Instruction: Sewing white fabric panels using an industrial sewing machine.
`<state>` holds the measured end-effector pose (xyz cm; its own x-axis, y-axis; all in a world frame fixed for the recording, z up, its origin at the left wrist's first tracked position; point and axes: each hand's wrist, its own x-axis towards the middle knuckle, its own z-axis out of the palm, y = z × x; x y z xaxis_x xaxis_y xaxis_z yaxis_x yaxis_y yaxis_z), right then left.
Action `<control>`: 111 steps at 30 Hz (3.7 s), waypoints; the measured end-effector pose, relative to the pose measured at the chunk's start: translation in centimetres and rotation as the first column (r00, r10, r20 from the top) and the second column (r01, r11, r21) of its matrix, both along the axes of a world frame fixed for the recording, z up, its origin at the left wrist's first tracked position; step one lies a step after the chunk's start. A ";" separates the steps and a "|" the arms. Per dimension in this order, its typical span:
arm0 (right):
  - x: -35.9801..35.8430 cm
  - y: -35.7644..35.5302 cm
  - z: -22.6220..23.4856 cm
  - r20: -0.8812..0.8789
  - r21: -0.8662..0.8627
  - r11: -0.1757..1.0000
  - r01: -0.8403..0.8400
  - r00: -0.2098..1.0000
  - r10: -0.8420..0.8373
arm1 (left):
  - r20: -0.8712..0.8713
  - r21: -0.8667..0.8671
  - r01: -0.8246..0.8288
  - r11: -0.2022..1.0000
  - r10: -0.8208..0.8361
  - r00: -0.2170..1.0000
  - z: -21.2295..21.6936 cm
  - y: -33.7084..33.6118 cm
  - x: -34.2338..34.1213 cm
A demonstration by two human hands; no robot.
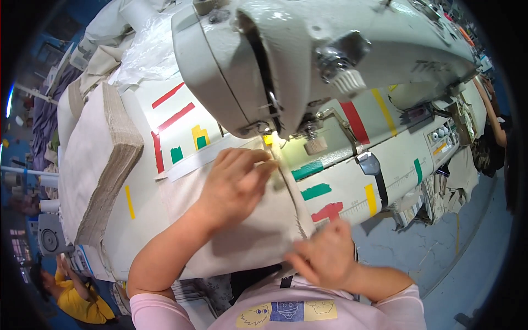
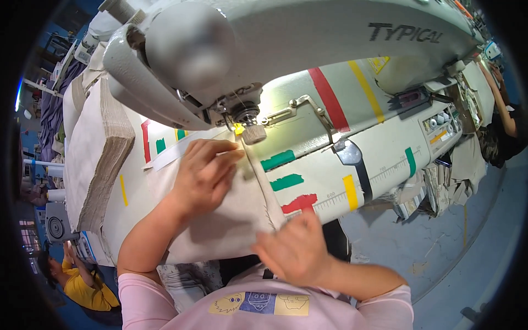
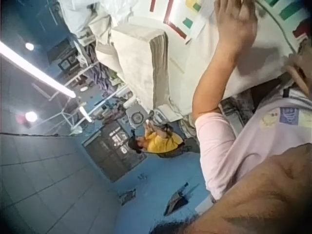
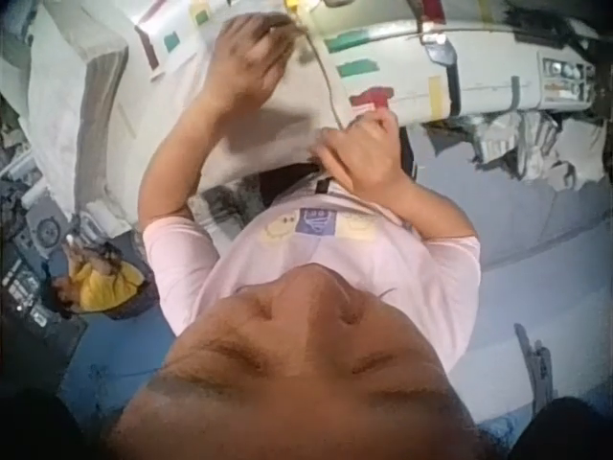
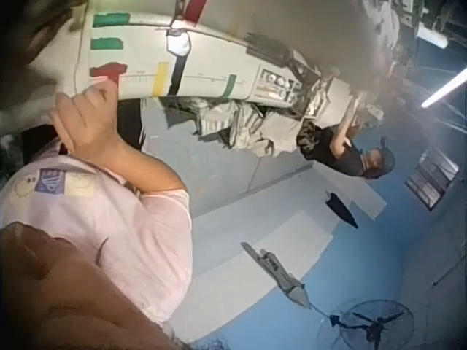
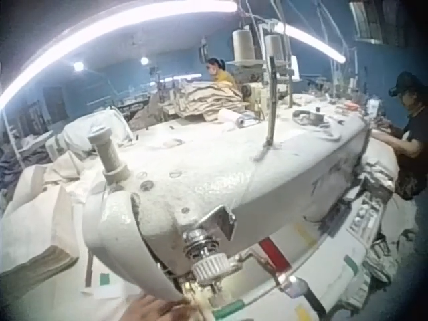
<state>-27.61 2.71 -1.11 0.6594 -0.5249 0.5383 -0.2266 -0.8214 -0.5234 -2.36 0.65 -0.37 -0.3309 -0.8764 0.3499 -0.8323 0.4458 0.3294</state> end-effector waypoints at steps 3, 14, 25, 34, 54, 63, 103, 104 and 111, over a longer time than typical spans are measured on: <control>-2.4 3.8 -1.9 -0.091 0.112 0.993 0.037 0.995 -0.027 | 0.056 0.010 0.072 0.997 -0.073 0.996 1.5 -1.5 -4.8; -1.1 4.9 -4.5 -0.236 0.264 0.947 0.182 0.964 -0.120 | -0.056 0.170 0.087 0.982 -0.079 0.995 0.3 -6.2 -10.5; -2.4 4.6 -3.7 -0.037 0.139 0.982 0.124 0.992 -0.120 | -0.185 0.056 -0.129 0.990 0.138 0.973 0.1 0.5 -3.9; 0.8 -0.1 1.2 -0.172 -0.060 0.942 0.330 0.926 -0.335 | -0.304 0.085 -0.048 0.995 0.071 0.950 -0.5 0.9 -3.5; -0.7 -3.9 1.2 -0.100 0.370 0.836 0.406 0.912 -0.399 | -0.111 0.496 -0.082 0.865 0.156 0.981 3.2 -1.9 -4.5; 0.8 -9.9 1.4 -0.242 0.422 0.812 0.402 0.914 -0.327 | -0.141 0.339 -0.196 0.920 0.255 0.957 1.9 -3.8 -5.0; -2.1 6.8 -5.7 -0.075 0.721 0.680 0.132 0.991 -0.113 | 0.339 0.078 -0.552 0.830 0.498 0.798 0.4 7.3 1.6; -2.4 7.1 -5.8 -0.004 0.765 0.638 0.088 0.991 -0.133 | 0.213 0.140 -0.433 0.890 0.400 0.891 0.7 6.7 0.2; -7.4 9.8 -2.1 0.050 0.682 0.702 0.204 0.945 -0.323 | 0.073 0.056 -0.313 0.948 0.308 0.948 -1.3 7.6 -6.0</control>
